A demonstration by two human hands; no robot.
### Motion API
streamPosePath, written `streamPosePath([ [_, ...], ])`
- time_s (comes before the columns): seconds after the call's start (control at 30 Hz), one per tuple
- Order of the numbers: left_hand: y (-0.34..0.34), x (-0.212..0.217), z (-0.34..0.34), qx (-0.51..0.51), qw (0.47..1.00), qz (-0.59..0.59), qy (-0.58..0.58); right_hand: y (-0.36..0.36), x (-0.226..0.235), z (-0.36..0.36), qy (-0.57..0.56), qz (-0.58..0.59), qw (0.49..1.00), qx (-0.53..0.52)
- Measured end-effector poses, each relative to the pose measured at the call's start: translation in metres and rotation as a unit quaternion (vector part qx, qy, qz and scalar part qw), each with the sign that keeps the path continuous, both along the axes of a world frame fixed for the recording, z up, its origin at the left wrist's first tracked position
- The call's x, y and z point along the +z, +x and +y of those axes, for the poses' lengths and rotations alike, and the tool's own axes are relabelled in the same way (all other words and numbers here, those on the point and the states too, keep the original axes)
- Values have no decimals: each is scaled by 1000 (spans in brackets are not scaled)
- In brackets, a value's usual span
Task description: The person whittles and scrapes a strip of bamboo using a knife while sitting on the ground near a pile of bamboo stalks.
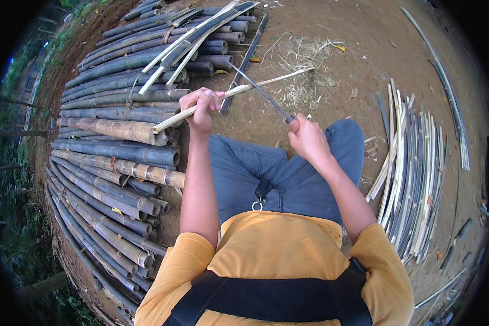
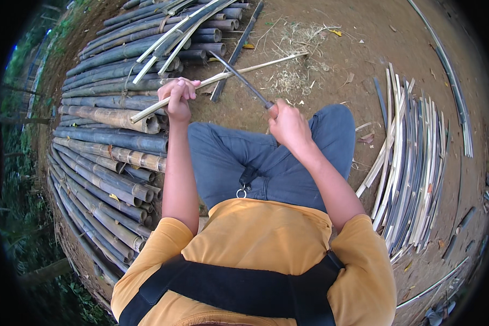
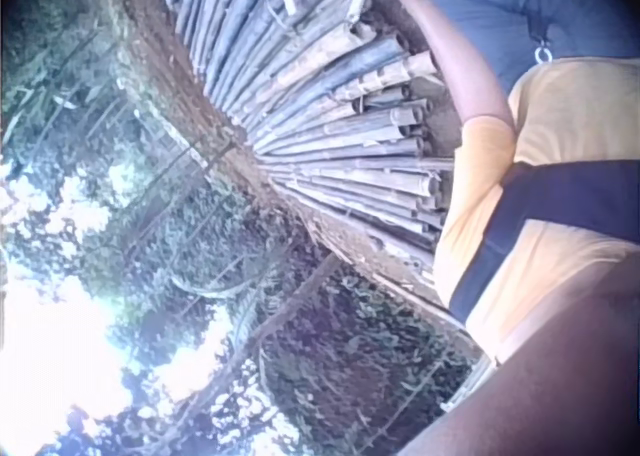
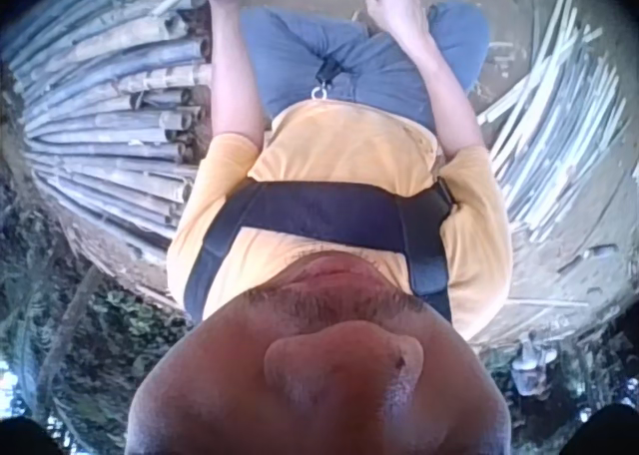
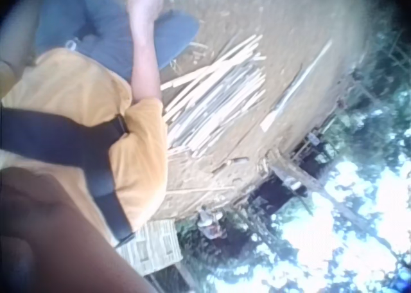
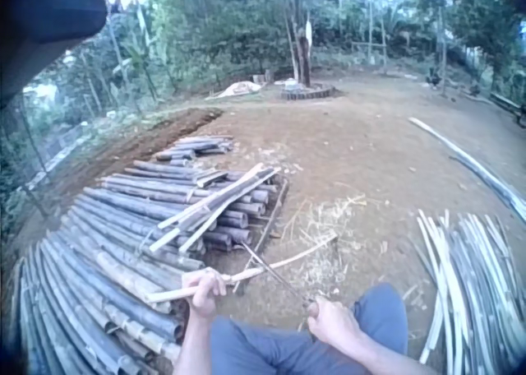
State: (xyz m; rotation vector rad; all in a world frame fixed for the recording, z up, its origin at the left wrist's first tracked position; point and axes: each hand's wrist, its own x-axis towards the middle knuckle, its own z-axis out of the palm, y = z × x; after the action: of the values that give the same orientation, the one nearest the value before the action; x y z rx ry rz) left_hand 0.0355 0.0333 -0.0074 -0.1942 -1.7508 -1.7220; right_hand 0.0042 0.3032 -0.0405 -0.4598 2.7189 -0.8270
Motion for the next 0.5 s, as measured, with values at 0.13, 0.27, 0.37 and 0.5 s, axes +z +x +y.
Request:
streamPosePath([
  [0.13,2,-5,1,-23,1000,13,-9,-40,-32,20,35,-9,996,-76],
  [0.27,-1,-11,-6,-35,999,26,-14,-18,2,17,-21,-38,999,2],
  [0.37,-3,-5,-5,-24,999,7,-27,-15,4,19,-65,-41,997,17],
  [0.5,-2,-17,-23,0,999,-15,36,-31,8,8,8,-21,998,52],
])
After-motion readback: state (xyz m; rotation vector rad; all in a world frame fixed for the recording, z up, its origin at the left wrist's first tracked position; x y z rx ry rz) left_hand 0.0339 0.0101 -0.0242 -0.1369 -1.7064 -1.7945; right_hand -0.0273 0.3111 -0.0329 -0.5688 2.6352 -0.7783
